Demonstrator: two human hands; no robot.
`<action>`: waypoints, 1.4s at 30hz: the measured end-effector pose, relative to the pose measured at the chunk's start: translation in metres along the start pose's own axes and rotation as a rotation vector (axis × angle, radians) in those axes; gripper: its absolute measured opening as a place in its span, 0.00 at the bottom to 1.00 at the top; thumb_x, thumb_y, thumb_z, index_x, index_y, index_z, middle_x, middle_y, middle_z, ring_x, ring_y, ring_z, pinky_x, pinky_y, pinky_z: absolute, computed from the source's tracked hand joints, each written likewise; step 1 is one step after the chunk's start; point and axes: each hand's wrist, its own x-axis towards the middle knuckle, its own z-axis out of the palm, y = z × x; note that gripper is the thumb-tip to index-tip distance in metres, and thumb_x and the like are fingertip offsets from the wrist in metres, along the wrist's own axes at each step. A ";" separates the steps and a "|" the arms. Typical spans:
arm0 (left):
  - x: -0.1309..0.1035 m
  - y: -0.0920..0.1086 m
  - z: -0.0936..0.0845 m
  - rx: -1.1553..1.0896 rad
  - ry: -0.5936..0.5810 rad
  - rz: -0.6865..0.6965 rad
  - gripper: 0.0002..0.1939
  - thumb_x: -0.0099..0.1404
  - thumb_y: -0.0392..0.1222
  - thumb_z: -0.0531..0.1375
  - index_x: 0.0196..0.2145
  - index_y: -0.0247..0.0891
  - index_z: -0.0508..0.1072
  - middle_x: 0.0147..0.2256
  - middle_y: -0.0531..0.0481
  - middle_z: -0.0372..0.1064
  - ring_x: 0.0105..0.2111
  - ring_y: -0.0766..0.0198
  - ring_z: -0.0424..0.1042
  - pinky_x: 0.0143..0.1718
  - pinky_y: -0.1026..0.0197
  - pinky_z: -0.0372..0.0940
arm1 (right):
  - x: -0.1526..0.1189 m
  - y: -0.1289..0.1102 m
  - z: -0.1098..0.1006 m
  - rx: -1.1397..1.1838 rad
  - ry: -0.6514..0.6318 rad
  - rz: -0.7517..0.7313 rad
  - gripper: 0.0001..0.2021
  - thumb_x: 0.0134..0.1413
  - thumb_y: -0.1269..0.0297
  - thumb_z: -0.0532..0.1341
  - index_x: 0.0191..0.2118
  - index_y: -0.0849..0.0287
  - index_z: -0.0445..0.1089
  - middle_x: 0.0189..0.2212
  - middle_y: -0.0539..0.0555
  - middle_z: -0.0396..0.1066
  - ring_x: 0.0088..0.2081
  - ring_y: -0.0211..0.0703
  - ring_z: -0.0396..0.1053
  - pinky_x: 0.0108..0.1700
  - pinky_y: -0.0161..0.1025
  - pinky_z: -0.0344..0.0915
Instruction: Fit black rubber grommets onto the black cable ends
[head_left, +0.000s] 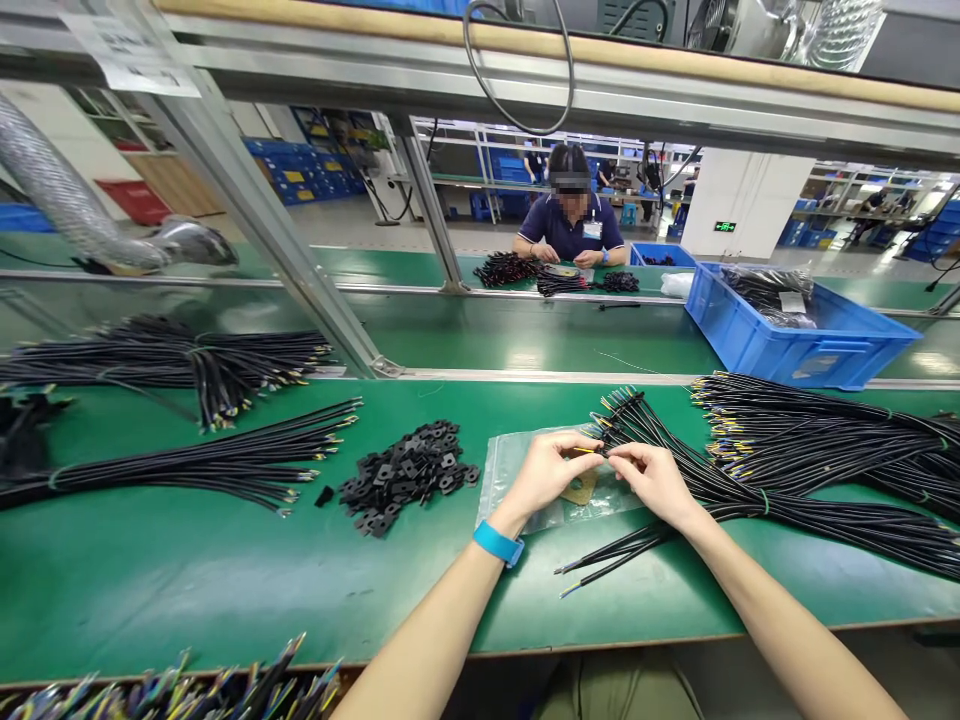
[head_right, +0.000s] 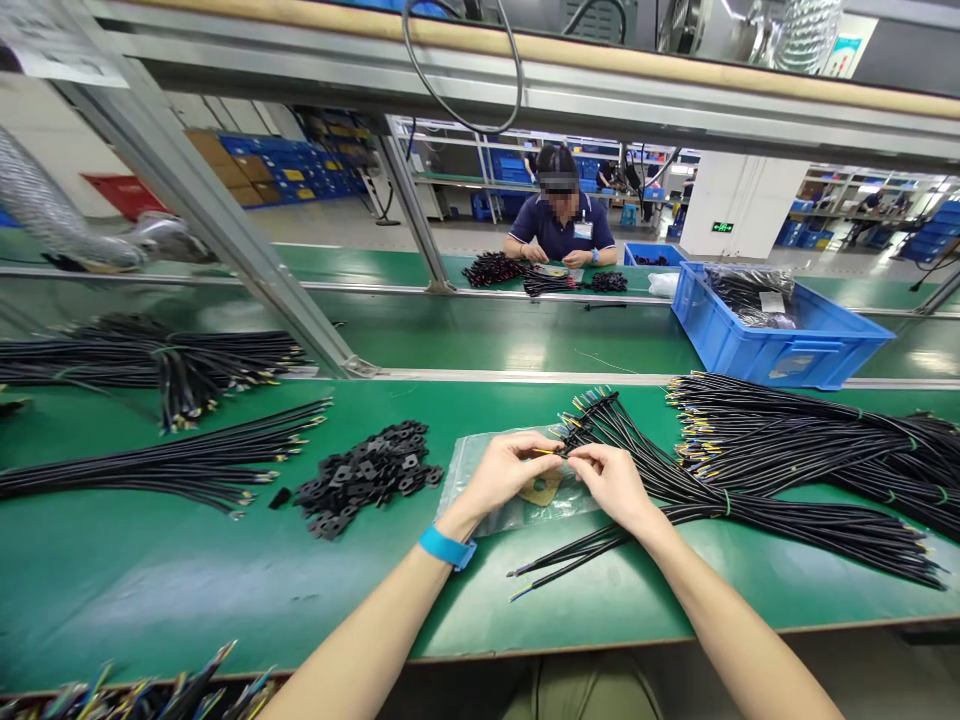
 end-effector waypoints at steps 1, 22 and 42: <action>0.000 -0.002 0.000 -0.003 -0.009 -0.003 0.11 0.55 0.44 0.68 0.34 0.36 0.81 0.34 0.45 0.77 0.35 0.58 0.73 0.38 0.59 0.66 | -0.001 0.001 0.000 -0.012 0.008 -0.009 0.13 0.57 0.58 0.58 0.34 0.60 0.76 0.24 0.51 0.72 0.24 0.38 0.64 0.28 0.34 0.59; -0.001 0.007 0.000 -0.285 -0.050 -0.194 0.24 0.54 0.52 0.67 0.44 0.33 0.75 0.30 0.46 0.75 0.27 0.63 0.73 0.32 0.60 0.69 | -0.004 0.000 0.003 -0.226 0.112 -0.253 0.12 0.62 0.62 0.56 0.36 0.58 0.77 0.29 0.55 0.74 0.29 0.41 0.69 0.35 0.36 0.63; 0.006 0.006 -0.018 -0.231 0.076 -0.068 0.36 0.55 0.45 0.67 0.60 0.36 0.63 0.41 0.42 0.75 0.38 0.59 0.74 0.44 0.55 0.67 | 0.001 0.001 -0.007 -0.181 0.285 -0.193 0.14 0.62 0.56 0.57 0.38 0.60 0.75 0.31 0.54 0.73 0.28 0.40 0.65 0.33 0.37 0.62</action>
